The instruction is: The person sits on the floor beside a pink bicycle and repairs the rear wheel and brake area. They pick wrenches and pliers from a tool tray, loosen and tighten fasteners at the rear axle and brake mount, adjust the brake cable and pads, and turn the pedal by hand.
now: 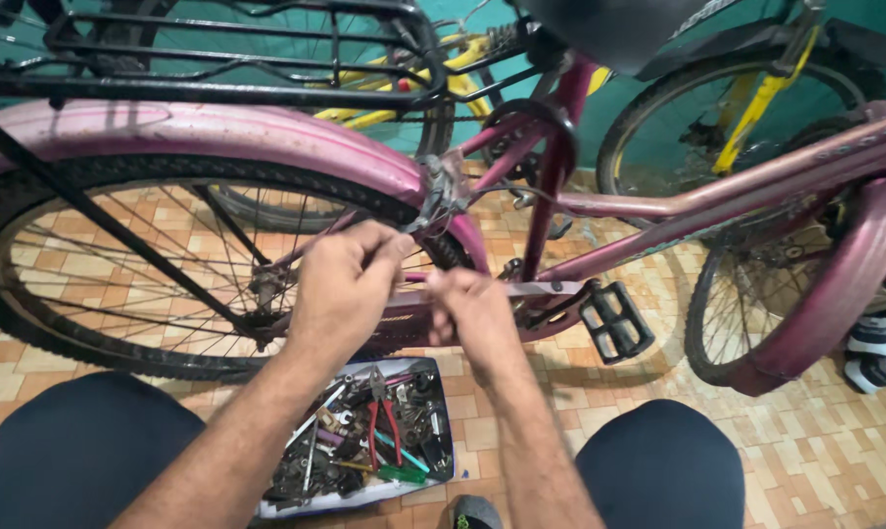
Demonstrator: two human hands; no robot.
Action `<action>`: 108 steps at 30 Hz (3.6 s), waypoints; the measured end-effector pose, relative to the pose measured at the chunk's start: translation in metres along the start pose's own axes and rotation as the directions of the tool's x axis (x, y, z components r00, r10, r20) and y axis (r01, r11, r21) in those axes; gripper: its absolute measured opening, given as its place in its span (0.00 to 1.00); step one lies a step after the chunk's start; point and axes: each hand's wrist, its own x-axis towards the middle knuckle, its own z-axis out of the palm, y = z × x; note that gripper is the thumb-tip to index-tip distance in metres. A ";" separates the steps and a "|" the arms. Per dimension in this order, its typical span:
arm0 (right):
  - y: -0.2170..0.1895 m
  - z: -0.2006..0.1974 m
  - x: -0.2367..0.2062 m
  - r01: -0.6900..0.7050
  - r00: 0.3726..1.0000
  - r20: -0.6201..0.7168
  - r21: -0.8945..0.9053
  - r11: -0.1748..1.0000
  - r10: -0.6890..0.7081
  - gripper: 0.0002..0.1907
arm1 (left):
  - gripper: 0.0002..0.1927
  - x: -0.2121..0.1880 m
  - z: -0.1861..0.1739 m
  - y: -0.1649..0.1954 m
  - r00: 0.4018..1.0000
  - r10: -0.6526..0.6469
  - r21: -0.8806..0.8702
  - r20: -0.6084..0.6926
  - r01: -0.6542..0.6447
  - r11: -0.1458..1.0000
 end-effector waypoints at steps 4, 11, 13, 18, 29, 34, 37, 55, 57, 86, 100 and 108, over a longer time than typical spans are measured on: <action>0.082 -0.015 0.004 -0.265 0.886 0.204 -0.516 0.815 0.417 0.16 | 0.23 -0.028 -0.016 -0.039 0.924 -0.002 -0.078 0.382 0.034 0.996; 0.257 -0.006 0.009 -0.170 0.851 0.161 -0.816 0.553 0.500 0.15 | 0.14 -0.034 -0.009 -0.077 0.819 -0.262 0.266 0.510 0.140 0.954; 0.292 -0.003 0.005 -0.003 0.925 0.188 -0.865 0.502 0.330 0.13 | 0.15 -0.030 -0.006 -0.083 0.795 -0.351 0.343 0.495 0.192 0.920; 0.341 0.010 -0.009 0.093 0.943 0.207 -0.915 0.392 0.261 0.11 | 0.14 -0.031 0.003 -0.106 0.763 -0.459 0.483 0.456 0.222 0.847; 0.342 0.041 -0.032 0.240 0.963 0.267 -0.833 0.498 -0.018 0.04 | 0.14 -0.029 0.005 -0.134 0.817 -0.488 0.524 0.307 0.284 0.803; 0.340 0.100 -0.036 0.418 0.869 0.496 -0.739 0.529 0.006 0.10 | 0.14 -0.025 0.004 -0.131 0.845 -0.453 0.514 0.284 0.265 0.816; 0.335 0.123 -0.040 0.356 0.909 0.416 -0.746 0.563 -0.023 0.23 | 0.13 -0.025 0.000 -0.126 0.864 -0.418 0.501 0.280 0.240 0.832; 0.316 0.124 -0.008 -0.057 0.972 0.126 -0.694 0.717 0.200 0.22 | 0.13 -0.015 -0.003 -0.118 0.846 -0.470 0.474 0.251 0.316 0.822; 0.313 0.113 -0.019 -0.058 0.992 0.055 -0.595 0.802 0.112 0.23 | 0.12 -0.017 0.001 -0.123 0.855 -0.441 0.491 0.271 0.271 0.828; 0.068 -0.133 -0.058 -0.352 0.907 -0.421 -0.792 0.498 -0.029 0.17 | 0.07 -0.003 0.333 -0.280 0.469 -0.485 -0.451 0.738 0.878 0.164; 0.078 -0.169 -0.066 -0.464 0.844 -0.533 -0.670 0.579 0.060 0.15 | 0.13 0.005 0.343 -0.255 0.522 -0.642 -0.493 0.562 0.834 0.247; 0.136 -0.202 -0.050 -0.551 0.701 -0.589 -0.088 0.830 0.403 0.18 | 0.12 0.007 0.362 -0.252 0.532 -0.659 -0.489 0.532 0.828 0.274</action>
